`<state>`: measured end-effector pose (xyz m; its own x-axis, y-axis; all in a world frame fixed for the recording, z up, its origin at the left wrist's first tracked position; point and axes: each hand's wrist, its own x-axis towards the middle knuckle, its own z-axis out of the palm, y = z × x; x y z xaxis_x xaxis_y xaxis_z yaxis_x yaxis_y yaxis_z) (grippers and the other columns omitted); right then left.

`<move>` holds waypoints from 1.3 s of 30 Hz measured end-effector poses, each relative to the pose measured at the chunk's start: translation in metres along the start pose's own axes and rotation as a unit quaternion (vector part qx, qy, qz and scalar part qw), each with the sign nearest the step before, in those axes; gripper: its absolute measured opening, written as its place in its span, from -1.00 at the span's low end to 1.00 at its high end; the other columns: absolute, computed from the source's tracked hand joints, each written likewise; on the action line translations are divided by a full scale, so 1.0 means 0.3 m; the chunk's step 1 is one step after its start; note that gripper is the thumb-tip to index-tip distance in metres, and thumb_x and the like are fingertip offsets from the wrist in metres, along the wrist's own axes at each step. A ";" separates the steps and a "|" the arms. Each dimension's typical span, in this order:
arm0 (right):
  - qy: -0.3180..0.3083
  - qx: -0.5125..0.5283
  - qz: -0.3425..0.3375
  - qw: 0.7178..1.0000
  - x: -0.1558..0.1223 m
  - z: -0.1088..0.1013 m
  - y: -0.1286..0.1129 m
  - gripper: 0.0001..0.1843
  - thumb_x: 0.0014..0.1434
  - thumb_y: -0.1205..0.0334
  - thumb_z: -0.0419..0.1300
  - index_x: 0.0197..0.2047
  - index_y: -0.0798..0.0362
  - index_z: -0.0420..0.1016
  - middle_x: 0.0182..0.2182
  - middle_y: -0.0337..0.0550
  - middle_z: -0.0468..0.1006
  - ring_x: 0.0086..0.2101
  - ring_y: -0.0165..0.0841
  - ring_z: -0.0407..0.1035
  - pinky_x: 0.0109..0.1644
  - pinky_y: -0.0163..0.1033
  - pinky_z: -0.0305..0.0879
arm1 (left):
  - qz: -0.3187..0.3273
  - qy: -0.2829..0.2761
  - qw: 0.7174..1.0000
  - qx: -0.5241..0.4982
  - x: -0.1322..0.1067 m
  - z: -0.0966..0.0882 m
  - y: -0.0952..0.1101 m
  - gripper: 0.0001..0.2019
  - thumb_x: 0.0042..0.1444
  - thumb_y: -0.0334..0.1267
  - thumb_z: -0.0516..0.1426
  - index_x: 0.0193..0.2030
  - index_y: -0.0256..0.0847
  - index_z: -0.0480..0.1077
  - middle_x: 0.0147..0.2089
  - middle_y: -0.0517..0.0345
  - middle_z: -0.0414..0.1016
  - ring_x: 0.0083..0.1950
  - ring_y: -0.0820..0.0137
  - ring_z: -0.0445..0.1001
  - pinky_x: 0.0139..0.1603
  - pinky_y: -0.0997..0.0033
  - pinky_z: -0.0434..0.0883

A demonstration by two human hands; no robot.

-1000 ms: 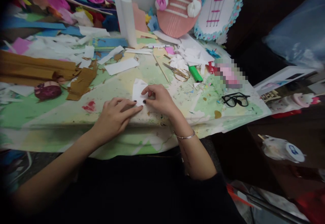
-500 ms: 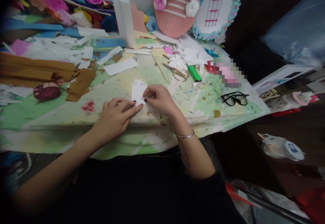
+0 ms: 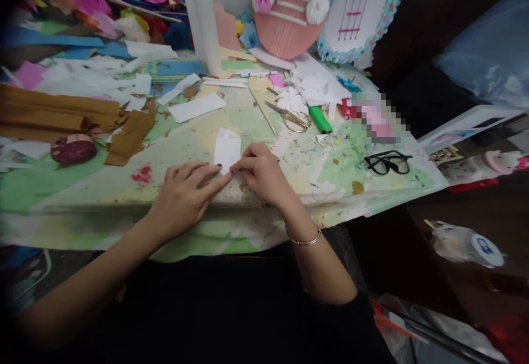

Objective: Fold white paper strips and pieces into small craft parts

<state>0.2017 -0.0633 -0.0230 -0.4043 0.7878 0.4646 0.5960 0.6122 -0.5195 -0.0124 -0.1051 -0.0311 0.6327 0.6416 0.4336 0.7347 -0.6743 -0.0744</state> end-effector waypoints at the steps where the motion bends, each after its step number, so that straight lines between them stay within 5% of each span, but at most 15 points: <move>1: 0.002 -0.001 -0.003 1.000 -0.003 0.000 -0.001 -0.71 0.14 0.48 0.13 -0.34 -0.03 0.64 -0.38 -0.16 0.37 -0.27 -0.32 0.27 -0.17 -0.18 0.22 | 0.005 0.011 1.000 -0.004 -0.003 0.002 -0.001 -0.58 0.21 -0.44 0.01 0.20 -0.17 0.34 0.14 -0.05 0.48 0.13 0.06 0.34 -0.09 0.02 0.26; 15: -0.014 -0.085 -0.064 0.994 -0.077 0.015 -0.064 -0.66 0.30 0.41 -0.01 -0.07 0.03 0.57 -0.15 -0.01 0.57 -0.15 -0.23 0.30 -0.04 -0.06 0.29 | 0.009 0.027 1.000 -0.011 -0.017 0.003 -0.009 -0.64 0.25 -0.41 0.00 0.18 -0.25 0.34 0.23 -0.08 0.42 0.15 0.08 0.37 -0.06 0.06 0.26; 20: 0.011 -0.098 -0.085 0.991 -0.086 0.022 -0.055 -0.69 0.29 0.43 0.02 -0.08 0.07 0.57 -0.14 -0.01 0.59 -0.13 -0.25 0.32 -0.06 -0.09 0.30 | -0.046 -0.001 0.996 -0.078 0.011 -0.014 -0.019 -0.59 0.28 -0.39 -0.04 0.24 -0.34 0.26 0.15 -0.12 0.46 0.10 0.10 0.35 0.01 0.07 0.28; 30: 0.013 -0.118 -0.101 0.988 -0.091 0.023 -0.062 -0.71 0.29 0.45 0.04 -0.14 0.05 0.58 -0.14 -0.10 0.62 -0.14 -0.27 0.31 -0.09 -0.12 0.28 | -0.089 -0.100 0.952 -0.275 0.157 -0.006 -0.132 -0.83 0.19 -0.27 0.05 -0.26 -0.25 0.44 -0.23 0.04 0.42 -0.15 0.25 0.38 -0.04 0.20 0.31; 39: 0.003 -0.110 -0.089 0.990 -0.091 0.025 -0.063 -0.70 0.29 0.45 0.03 -0.12 0.06 0.57 -0.13 -0.10 0.63 -0.13 -0.28 0.32 -0.07 -0.12 0.28 | -0.117 -0.114 0.937 -0.309 0.175 -0.004 -0.138 -0.87 0.11 -0.26 0.08 -0.33 -0.23 0.42 -0.30 0.10 0.39 -0.25 0.32 0.34 -0.17 0.29 0.27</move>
<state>0.1963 -0.0960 -0.0311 -0.5125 0.6681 0.5394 0.6532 0.7111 -0.2601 -0.0098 -0.0438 -0.0042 0.5591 0.8125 0.1652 0.6228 -0.5431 0.5632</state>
